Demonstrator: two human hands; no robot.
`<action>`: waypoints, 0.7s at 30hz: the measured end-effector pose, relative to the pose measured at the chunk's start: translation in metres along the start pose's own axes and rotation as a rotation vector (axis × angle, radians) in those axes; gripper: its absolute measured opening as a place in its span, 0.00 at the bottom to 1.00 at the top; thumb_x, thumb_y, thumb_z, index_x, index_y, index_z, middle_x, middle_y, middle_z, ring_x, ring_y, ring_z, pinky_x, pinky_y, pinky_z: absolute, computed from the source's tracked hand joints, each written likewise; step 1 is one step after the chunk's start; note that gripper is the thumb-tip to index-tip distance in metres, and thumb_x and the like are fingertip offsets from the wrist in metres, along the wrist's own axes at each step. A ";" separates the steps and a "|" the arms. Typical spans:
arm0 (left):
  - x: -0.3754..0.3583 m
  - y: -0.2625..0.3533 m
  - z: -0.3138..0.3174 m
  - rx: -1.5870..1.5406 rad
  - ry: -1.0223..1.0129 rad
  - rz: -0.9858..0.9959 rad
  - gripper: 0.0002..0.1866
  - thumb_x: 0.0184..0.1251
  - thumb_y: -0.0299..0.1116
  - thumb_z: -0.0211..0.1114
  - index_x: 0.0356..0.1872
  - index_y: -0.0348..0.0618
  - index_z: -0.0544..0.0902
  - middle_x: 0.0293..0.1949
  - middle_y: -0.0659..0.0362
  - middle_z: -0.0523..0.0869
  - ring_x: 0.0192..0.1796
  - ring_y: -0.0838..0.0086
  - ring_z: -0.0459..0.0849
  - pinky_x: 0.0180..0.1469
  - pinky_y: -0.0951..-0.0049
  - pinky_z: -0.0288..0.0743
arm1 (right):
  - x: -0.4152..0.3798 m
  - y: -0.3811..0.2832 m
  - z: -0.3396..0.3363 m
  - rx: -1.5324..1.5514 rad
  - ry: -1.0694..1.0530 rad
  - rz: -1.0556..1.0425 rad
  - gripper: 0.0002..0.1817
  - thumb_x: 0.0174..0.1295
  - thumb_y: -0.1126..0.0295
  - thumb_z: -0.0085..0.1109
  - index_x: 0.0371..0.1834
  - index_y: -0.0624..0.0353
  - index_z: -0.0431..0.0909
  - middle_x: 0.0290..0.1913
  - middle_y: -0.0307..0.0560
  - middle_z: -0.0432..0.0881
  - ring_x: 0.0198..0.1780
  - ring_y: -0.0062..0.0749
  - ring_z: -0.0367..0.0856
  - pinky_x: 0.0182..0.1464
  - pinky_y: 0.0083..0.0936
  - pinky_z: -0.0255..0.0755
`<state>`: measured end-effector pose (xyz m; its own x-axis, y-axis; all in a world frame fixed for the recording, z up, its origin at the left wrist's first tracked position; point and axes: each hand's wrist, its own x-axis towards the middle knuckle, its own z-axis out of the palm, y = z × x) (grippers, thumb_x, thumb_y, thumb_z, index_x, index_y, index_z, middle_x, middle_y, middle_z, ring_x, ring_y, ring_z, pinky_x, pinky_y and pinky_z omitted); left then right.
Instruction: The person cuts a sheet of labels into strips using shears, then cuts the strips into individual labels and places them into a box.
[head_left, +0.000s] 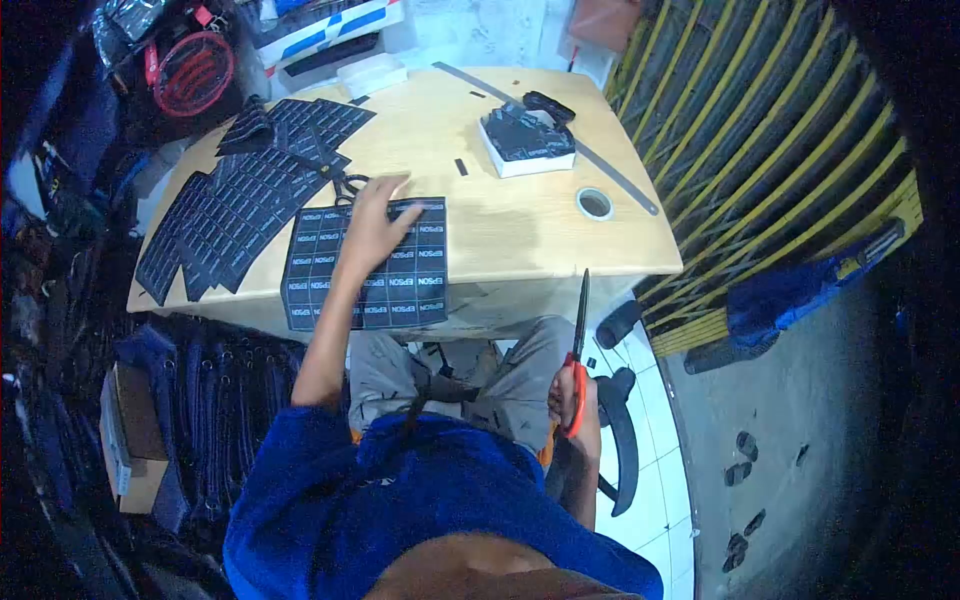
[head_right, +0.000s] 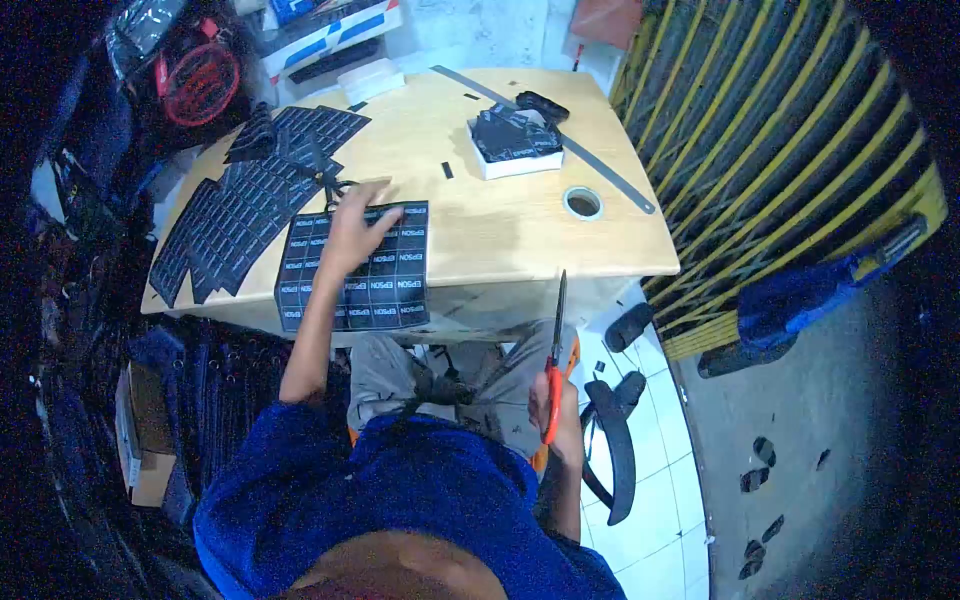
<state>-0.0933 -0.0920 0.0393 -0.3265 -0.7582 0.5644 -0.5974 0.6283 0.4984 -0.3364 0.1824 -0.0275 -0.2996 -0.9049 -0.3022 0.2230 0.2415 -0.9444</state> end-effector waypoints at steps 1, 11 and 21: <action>-0.020 0.000 -0.012 0.036 -0.022 -0.066 0.23 0.54 0.36 0.66 0.51 0.39 0.75 0.51 0.45 0.75 0.56 0.53 0.70 0.58 0.61 0.64 | 0.003 -0.001 0.002 -0.212 0.018 -0.064 0.19 0.65 0.53 0.50 0.22 0.53 0.63 0.17 0.28 0.60 0.16 0.11 0.57 0.17 0.14 0.49; -0.180 -0.013 -0.096 0.070 0.325 -0.678 0.30 0.56 0.36 0.67 0.56 0.30 0.68 0.53 0.39 0.71 0.55 0.54 0.73 0.57 0.63 0.65 | 0.015 -0.017 0.046 -0.666 0.011 -0.276 0.10 0.55 0.72 0.62 0.34 0.65 0.71 0.21 0.42 0.71 0.22 0.21 0.65 0.26 0.21 0.64; -0.193 -0.055 -0.085 -0.743 0.378 -0.955 0.21 0.63 0.32 0.61 0.54 0.33 0.71 0.45 0.54 0.80 0.48 0.77 0.76 0.53 0.77 0.67 | 0.021 -0.018 0.076 -0.938 -0.092 -0.460 0.17 0.46 0.73 0.66 0.39 0.65 0.72 0.28 0.52 0.78 0.30 0.43 0.78 0.33 0.32 0.70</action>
<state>0.0643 0.0344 -0.0411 0.3081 -0.9422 -0.1315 0.1150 -0.1003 0.9883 -0.2763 0.1323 -0.0066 -0.0922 -0.9921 0.0856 -0.7148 0.0061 -0.6993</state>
